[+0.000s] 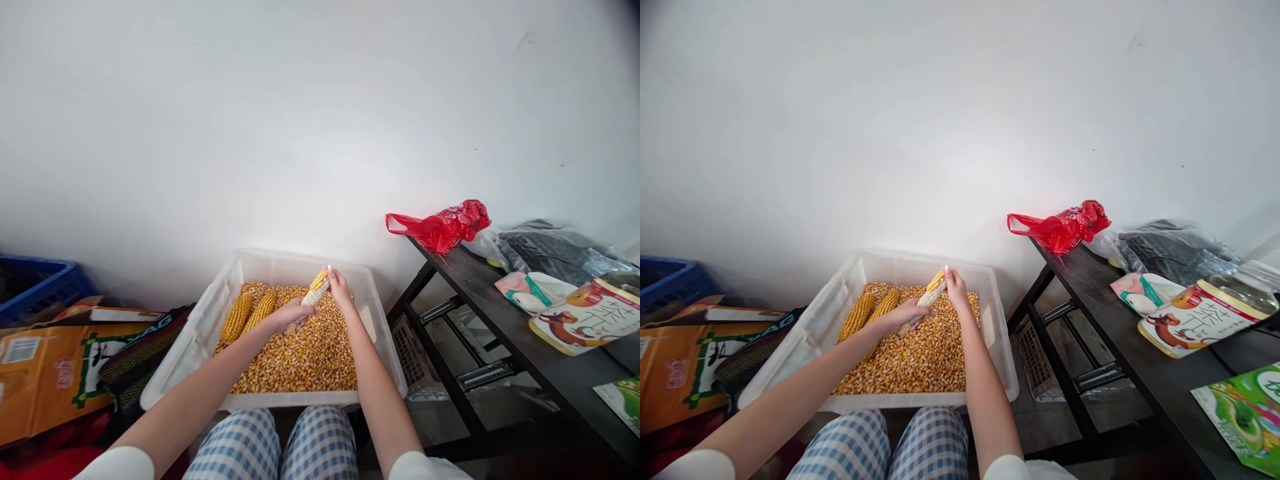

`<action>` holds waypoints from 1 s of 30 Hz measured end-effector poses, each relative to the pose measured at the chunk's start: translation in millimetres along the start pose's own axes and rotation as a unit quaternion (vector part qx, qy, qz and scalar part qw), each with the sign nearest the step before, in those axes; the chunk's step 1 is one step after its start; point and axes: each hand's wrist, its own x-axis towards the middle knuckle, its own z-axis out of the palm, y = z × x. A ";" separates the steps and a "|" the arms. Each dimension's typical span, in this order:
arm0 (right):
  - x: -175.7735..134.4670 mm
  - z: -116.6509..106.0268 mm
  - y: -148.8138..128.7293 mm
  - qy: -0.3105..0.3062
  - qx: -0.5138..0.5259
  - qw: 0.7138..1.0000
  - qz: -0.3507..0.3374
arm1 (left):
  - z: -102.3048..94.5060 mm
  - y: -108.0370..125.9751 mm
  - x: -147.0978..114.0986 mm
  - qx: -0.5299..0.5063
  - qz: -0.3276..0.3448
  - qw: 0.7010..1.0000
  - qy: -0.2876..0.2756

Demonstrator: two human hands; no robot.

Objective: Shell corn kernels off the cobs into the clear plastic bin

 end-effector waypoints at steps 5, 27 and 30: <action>0.1 0.8 9.2 0.039 -0.083 0.995 -0.039 | -6.0 -4.3 1.0 0.009 -0.001 1.000 -0.002; 2.0 0.2 2.5 0.030 -0.016 0.999 0.002 | -13.8 -2.2 0.9 0.032 -0.010 0.999 -0.010; -2.4 1.2 -1.5 -0.009 -0.087 0.994 -0.065 | -15.5 -1.8 1.1 0.017 -0.019 1.000 -0.007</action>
